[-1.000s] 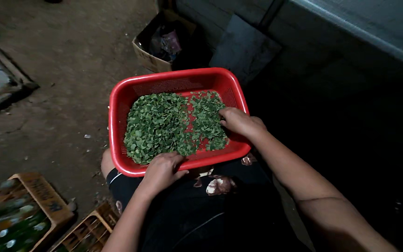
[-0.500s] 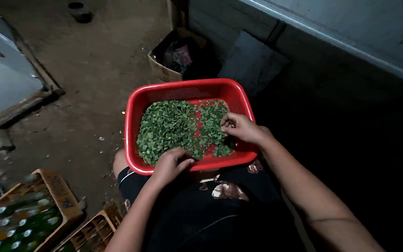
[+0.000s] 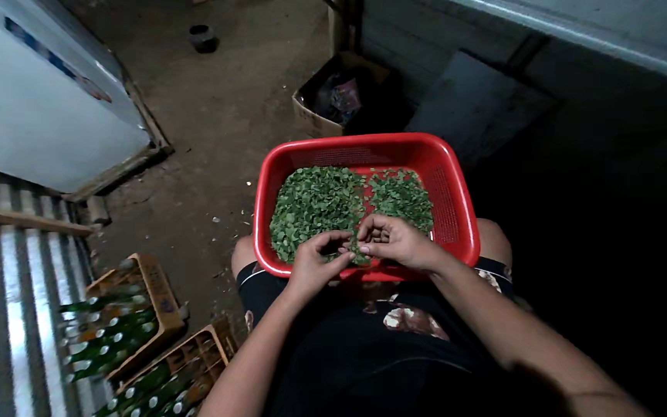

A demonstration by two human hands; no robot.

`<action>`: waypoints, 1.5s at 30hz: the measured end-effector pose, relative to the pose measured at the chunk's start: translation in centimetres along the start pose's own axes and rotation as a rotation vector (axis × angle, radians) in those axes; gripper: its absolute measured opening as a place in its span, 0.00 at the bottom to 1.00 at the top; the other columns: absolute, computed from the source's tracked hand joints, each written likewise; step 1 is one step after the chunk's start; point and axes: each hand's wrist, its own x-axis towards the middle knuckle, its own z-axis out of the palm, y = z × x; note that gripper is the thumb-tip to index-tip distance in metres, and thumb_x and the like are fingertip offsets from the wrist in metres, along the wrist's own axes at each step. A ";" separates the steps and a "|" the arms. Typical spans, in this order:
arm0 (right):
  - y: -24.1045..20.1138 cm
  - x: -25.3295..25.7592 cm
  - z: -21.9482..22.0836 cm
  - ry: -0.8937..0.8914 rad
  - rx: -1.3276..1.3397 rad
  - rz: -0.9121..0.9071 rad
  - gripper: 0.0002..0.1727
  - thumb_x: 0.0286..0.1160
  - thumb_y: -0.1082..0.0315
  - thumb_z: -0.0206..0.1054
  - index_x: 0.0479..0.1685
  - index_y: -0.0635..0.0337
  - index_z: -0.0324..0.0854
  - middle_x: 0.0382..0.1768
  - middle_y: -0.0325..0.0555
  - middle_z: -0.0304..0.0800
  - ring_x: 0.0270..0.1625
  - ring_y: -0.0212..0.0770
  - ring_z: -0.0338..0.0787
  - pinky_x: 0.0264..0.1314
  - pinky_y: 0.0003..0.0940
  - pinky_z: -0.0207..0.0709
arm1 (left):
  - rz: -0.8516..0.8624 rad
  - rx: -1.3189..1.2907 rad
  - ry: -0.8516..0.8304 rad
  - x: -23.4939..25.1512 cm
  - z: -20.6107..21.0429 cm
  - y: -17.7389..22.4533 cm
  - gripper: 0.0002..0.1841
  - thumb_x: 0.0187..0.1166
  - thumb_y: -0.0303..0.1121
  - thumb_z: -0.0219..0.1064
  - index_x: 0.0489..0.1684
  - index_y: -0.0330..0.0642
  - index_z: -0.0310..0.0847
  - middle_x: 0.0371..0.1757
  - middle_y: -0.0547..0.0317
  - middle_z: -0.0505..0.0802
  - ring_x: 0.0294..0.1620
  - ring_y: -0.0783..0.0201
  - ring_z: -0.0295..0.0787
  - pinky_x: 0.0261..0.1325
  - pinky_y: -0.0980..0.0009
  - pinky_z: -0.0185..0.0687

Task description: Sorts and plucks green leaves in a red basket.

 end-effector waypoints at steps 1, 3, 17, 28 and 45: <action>0.0 0.0 0.0 -0.002 -0.009 0.003 0.07 0.73 0.76 0.68 0.45 0.60 0.79 0.37 0.32 0.87 0.39 0.24 0.88 0.48 0.21 0.85 | 0.003 -0.024 -0.012 0.0 0.1 0.1 0.18 0.72 0.24 0.73 0.59 0.26 0.84 0.53 0.54 0.94 0.49 0.75 0.92 0.59 0.76 0.88; 0.0 -0.1 0.0 -0.003 -0.023 0.009 0.06 0.73 0.77 0.68 0.43 0.60 0.79 0.37 0.31 0.87 0.38 0.23 0.88 0.48 0.21 0.84 | 0.024 -0.028 -0.011 0.0 0.4 -0.1 0.13 0.73 0.24 0.72 0.53 0.28 0.87 0.50 0.56 0.94 0.46 0.76 0.91 0.56 0.77 0.89; 1.8 -1.7 0.0 0.204 -0.322 -0.227 0.10 0.72 0.66 0.71 0.43 0.64 0.88 0.50 0.41 0.87 0.53 0.24 0.85 0.57 0.19 0.80 | -0.278 -0.346 0.079 0.6 1.1 0.0 0.04 0.78 0.20 0.66 0.42 0.34 0.86 0.36 0.63 0.93 0.38 0.71 0.92 0.50 0.73 0.90; 1.8 -1.5 1.3 0.331 -0.623 -0.349 0.11 0.77 0.61 0.68 0.39 0.59 0.91 0.49 0.47 0.88 0.57 0.38 0.85 0.63 0.34 0.80 | -0.234 -0.333 0.083 0.5 1.3 -0.2 0.04 0.76 0.20 0.67 0.42 0.35 0.87 0.39 0.63 0.93 0.41 0.73 0.91 0.51 0.74 0.89; 2.1 -1.7 1.2 0.247 -0.615 -0.342 0.12 0.82 0.63 0.62 0.41 0.63 0.87 0.51 0.49 0.86 0.57 0.39 0.85 0.63 0.35 0.79 | -0.372 -0.583 -0.025 0.8 2.0 -0.1 0.06 0.78 0.19 0.64 0.37 0.41 0.83 0.35 0.65 0.93 0.37 0.71 0.91 0.49 0.71 0.90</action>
